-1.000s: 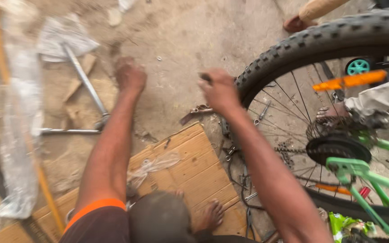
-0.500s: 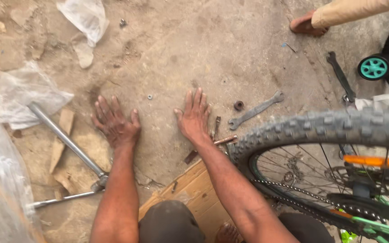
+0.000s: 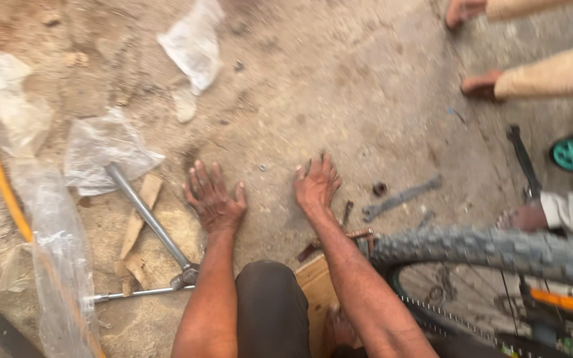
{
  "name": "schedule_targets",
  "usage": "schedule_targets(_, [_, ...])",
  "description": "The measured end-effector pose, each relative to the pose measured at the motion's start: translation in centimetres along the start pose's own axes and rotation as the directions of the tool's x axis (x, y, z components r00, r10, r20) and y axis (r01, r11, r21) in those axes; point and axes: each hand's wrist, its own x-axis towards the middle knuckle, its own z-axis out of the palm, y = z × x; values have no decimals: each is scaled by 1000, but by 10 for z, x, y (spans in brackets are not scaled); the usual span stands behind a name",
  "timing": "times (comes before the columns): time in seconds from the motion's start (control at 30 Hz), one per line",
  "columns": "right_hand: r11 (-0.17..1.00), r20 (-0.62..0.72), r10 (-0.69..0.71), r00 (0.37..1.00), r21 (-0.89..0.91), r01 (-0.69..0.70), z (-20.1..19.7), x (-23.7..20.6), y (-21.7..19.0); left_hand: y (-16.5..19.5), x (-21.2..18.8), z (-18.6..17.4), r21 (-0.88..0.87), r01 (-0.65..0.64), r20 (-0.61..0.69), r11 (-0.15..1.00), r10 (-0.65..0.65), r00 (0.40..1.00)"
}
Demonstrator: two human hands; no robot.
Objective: The person sits on a cardboard sheet on the floor and repairs a bicycle chain. They use pliers and a wrench to manipulate the chain links and connect the chain to the bicycle's rear wheel and crankset.
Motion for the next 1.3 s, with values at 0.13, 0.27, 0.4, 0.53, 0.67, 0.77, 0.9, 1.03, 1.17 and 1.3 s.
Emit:
schedule_targets(0.13, [951, -228, -173, 958, 216, 223, -10, 58, -44, 1, 3, -4, 19, 16, -9, 1000, -16, 1000])
schedule_targets(0.27, [845, -277, -213, 937, 430, 319, -21, 125, -96, 0, 5, -4, -16, 45, 0, 999, -45, 999])
schedule_targets(0.4, [871, -211, -238, 948, 384, 305, -33, 177, -131, -2, 9, -2, -23, 57, 31, 998, -57, 998])
schedule_targets(0.53, [864, -182, -304, 935, 360, 351, -39, 215, -152, -6, 10, -1, -21, 47, 46, 999, -46, 998])
schedule_targets(0.67, [843, -153, -431, 889, 282, 457, -36, 245, -170, -10, 10, 4, 2, 41, 39, 999, -41, 998])
schedule_targets(0.77, [894, -7, -440, 898, 91, 439, -34, 259, -180, -12, 9, 7, -14, 46, 39, 999, -46, 998])
schedule_targets(0.9, [917, 135, -380, 915, -74, 392, -33, 261, -190, -14, 8, 11, -27, 52, 65, 998, -51, 997])
schedule_targets(1.03, [892, 126, -415, 901, -136, 430, -27, 257, -192, -16, 7, 12, -37, 52, 70, 998, -50, 996])
schedule_targets(1.17, [839, 76, -506, 859, -190, 510, -17, 264, -185, -18, 8, 12, -50, 60, 79, 997, -56, 995])
schedule_targets(1.3, [800, 42, -560, 827, -231, 553, -11, 269, -184, -19, 8, 12, -25, 65, 117, 998, -62, 991])
